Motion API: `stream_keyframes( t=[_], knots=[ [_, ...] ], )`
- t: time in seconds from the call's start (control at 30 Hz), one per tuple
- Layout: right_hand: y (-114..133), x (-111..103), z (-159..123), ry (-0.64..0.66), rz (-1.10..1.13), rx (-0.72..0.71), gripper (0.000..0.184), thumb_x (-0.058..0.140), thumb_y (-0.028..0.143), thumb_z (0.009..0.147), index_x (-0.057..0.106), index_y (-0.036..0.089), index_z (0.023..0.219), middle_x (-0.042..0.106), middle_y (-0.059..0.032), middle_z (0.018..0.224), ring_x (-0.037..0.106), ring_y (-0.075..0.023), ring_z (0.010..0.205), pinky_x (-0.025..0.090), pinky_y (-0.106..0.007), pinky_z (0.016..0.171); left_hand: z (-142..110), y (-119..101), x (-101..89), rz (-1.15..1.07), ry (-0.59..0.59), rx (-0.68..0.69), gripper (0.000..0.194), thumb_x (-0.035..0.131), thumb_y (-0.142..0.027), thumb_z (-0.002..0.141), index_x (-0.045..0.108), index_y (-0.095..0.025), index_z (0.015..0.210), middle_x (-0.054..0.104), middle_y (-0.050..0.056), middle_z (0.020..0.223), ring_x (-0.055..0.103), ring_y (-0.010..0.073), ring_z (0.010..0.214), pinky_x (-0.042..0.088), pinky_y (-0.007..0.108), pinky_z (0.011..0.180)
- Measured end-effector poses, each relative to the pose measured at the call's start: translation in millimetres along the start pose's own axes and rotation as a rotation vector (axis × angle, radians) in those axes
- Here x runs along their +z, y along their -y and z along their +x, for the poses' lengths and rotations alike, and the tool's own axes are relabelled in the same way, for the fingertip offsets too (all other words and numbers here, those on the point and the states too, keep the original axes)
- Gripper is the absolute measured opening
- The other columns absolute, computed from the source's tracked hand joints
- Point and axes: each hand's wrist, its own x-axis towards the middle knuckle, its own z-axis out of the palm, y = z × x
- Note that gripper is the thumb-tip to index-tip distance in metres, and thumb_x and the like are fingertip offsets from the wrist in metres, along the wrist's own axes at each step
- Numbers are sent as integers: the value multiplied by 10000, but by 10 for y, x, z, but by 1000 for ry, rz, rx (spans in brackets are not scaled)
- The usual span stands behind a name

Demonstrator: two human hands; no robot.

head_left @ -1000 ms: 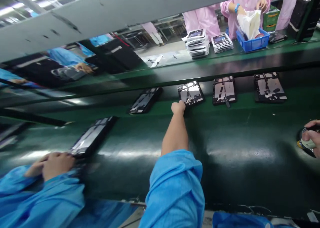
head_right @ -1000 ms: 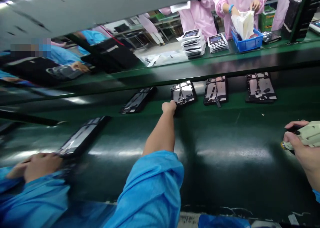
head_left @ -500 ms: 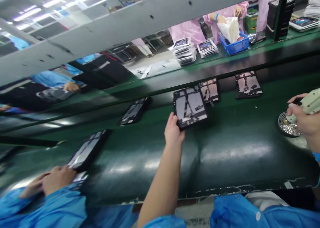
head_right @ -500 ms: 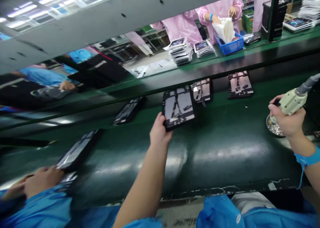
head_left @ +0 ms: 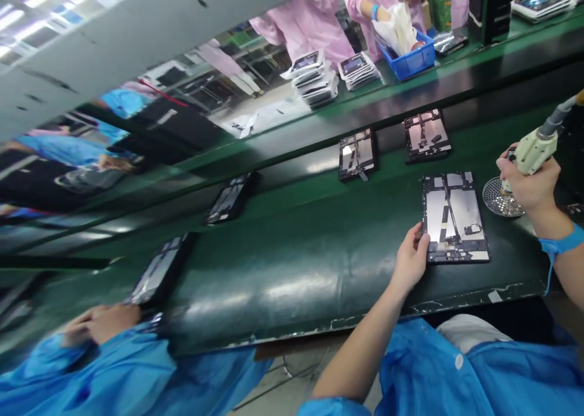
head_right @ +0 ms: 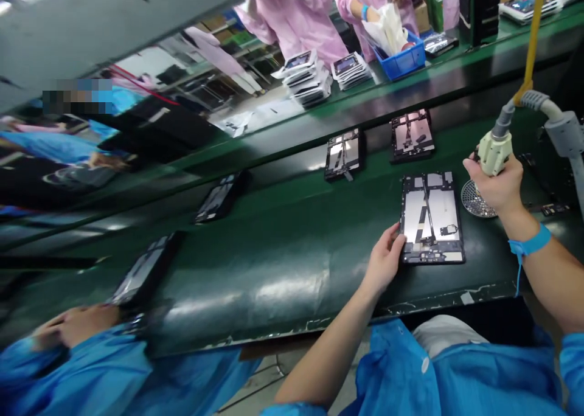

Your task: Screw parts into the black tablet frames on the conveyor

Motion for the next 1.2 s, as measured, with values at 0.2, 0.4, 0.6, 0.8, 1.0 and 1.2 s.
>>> stream_keyframes(
  t=[0.2, 0.4, 0.6, 0.8, 1.0, 1.2],
  knots=[
    [28, 24, 3, -16, -13, -8, 247, 850, 368, 766, 712, 266, 944, 763, -51, 876, 765, -296, 846, 663, -506, 811, 120, -581, -143, 655, 422, 568, 389, 696, -340, 949, 646, -206, 1311, 697, 112, 1249, 646, 272, 1185, 527, 414, 1054],
    [16, 27, 7, -2, -54, -31, 220, 841, 368, 774, 710, 289, 932, 760, -50, 841, 760, -296, 827, 657, -502, 832, 299, -901, 127, 960, 759, 605, 297, 643, -184, 933, 660, -164, 1228, 701, 109, 1093, 679, 268, 1037, 559, 377, 922],
    [4, 37, 0, 2, -58, -30, 255, 836, 379, 775, 693, 259, 949, 760, -57, 856, 757, -292, 828, 652, -497, 839, 283, -783, 16, 613, 675, 538, 194, 655, -137, 868, 703, -170, 1053, 675, 70, 1019, 666, 194, 901, 562, 338, 871],
    [35, 48, 0, 11, -56, -15, 232, 839, 355, 769, 674, 273, 909, 737, -28, 824, 744, -265, 813, 645, -463, 809, 127, -571, -54, -156, 614, 0, 250, 816, -273, 794, 706, -136, 973, 685, 36, 839, 675, 138, 757, 572, 292, 758],
    [81, 44, -9, 41, -69, 20, 206, 834, 344, 793, 683, 301, 926, 752, -27, 862, 733, -255, 834, 646, -467, 805, 74, -486, 5, -299, 507, -202, 319, 893, -317, 702, 708, -134, 887, 698, 16, 776, 658, 118, 662, 573, 269, 684],
    [47, 41, -8, 23, -51, 24, 244, 851, 373, 792, 683, 294, 951, 744, -21, 851, 737, -252, 846, 636, -459, 823, -7, -384, 45, 182, 436, 190, 90, 720, -243, 886, 771, -175, 859, 746, 28, 804, 646, 139, 692, 539, 268, 717]
  ],
)
